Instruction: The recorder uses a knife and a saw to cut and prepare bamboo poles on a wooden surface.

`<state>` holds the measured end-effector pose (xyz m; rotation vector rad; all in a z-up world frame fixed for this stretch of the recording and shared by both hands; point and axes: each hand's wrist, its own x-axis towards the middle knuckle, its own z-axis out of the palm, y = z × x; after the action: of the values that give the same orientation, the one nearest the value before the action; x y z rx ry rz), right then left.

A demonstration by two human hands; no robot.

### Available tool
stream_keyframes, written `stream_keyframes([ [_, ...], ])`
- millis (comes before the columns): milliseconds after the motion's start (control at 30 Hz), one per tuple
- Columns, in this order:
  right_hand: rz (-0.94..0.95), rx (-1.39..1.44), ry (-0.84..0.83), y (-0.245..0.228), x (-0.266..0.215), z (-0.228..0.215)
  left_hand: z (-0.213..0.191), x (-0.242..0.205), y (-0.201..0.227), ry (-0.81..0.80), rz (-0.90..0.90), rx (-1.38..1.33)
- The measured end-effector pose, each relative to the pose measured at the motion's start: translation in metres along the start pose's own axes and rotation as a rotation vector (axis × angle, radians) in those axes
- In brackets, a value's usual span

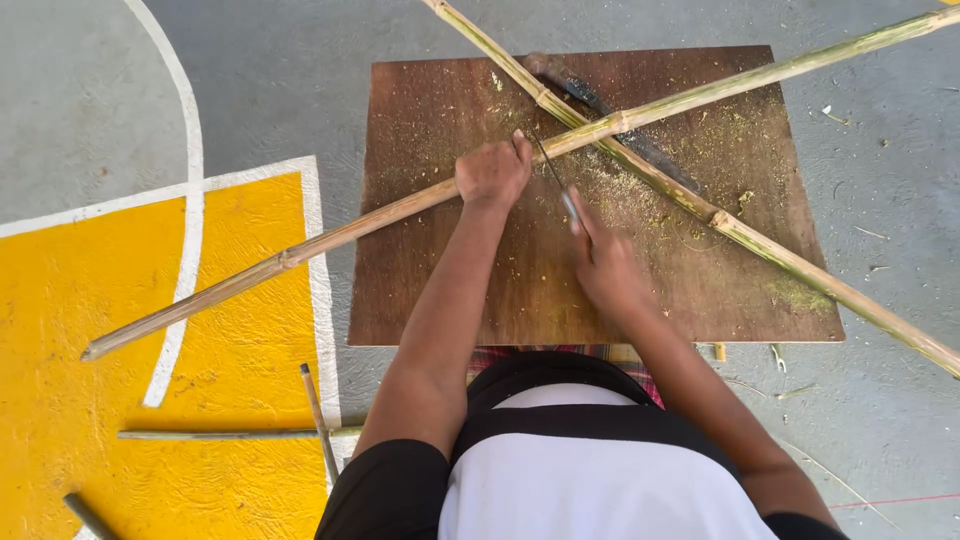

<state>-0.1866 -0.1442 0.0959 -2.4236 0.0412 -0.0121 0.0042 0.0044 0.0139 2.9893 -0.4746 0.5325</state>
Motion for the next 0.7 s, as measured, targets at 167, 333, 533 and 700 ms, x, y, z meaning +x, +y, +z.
stream_keyframes([
  [167, 0.13, -0.068, -0.027, 0.018, -0.056, -0.018, -0.036, -0.007, 0.007, -0.346, -0.162, -0.098],
  [333, 0.099, -0.003, -0.081, -0.02, 0.029, -0.012, -0.012, 0.0, 0.004, -0.208, -0.099, 0.003],
  [533, 0.063, 0.043, -0.058, -0.026, 0.017, -0.008, -0.004, 0.002, 0.001, -0.188, -0.069, -0.022],
  [700, 0.029, -0.042, -0.002, 0.012, -0.055, -0.015, -0.005, 0.003, 0.001, -0.469, -0.148, -0.036],
])
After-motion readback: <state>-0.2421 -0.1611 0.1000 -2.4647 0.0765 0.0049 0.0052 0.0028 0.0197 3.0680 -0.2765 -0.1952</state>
